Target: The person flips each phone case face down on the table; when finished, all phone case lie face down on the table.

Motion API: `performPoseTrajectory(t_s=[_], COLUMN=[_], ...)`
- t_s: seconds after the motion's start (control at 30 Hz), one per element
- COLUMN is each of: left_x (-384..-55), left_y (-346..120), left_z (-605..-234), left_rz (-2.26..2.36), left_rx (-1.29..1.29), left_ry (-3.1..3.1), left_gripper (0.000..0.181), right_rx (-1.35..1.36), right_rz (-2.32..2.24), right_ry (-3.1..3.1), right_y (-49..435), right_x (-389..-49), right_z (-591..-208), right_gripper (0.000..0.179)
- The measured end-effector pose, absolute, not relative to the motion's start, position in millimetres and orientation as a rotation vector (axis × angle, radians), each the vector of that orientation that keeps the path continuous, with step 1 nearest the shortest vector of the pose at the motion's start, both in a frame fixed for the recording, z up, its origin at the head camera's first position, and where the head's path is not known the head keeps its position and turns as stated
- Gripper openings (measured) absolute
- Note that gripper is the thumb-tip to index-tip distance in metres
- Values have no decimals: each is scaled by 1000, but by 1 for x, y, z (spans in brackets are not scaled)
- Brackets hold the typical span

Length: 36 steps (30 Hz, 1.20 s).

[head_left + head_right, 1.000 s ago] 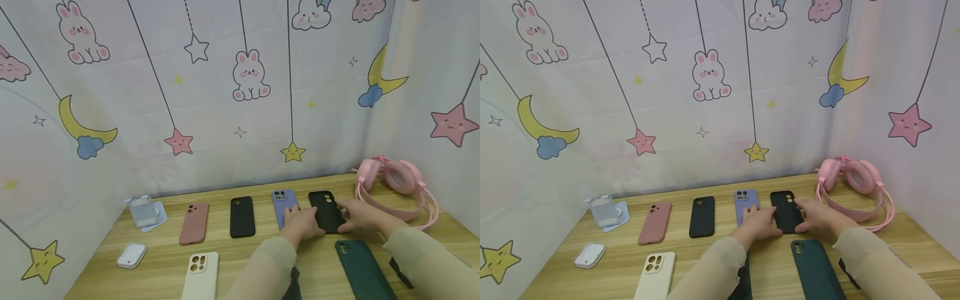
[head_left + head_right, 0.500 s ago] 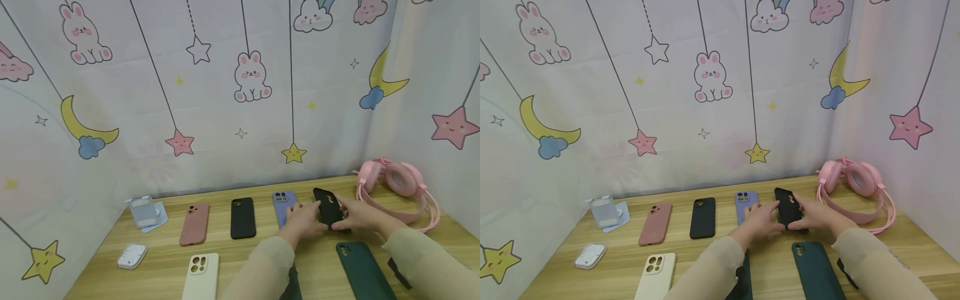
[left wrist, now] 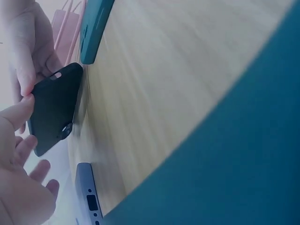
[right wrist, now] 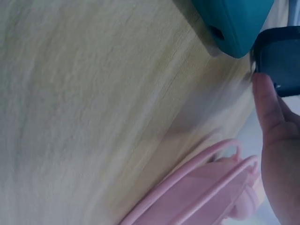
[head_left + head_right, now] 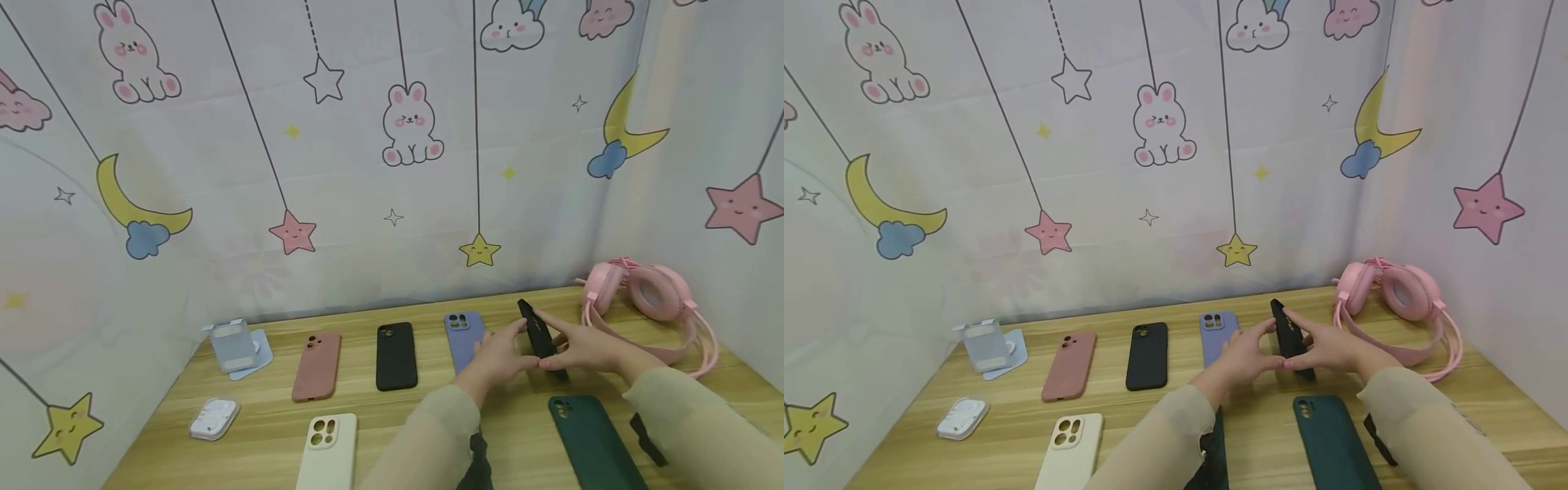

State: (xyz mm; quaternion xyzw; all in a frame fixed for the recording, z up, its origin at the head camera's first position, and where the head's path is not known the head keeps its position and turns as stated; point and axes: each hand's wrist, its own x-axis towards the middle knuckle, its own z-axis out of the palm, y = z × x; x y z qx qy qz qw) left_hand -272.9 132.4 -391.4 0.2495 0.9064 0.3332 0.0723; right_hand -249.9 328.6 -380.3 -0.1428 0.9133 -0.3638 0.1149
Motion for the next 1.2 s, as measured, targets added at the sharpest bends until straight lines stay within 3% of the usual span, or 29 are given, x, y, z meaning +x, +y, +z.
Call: performPoseTrajectory(t_s=[0.47,0.7,1.2], left_x=[-280,-280,-277], left_y=[129,132,137], left_z=[-394,-397,-397], left_rz=[1132,1139,1122], left_rx=[962,897,796], left_ry=[2490,2389,2471], left_gripper=[61,69,65], right_rx=[-429,-463,-422], right_rz=[-1167,-1179,-1442], right_ry=[2618,2626,2509], right_y=[338,336,338], right_x=[-247,-244,-242], right_z=[-382,-380,-390], right_gripper=[88,79,78])
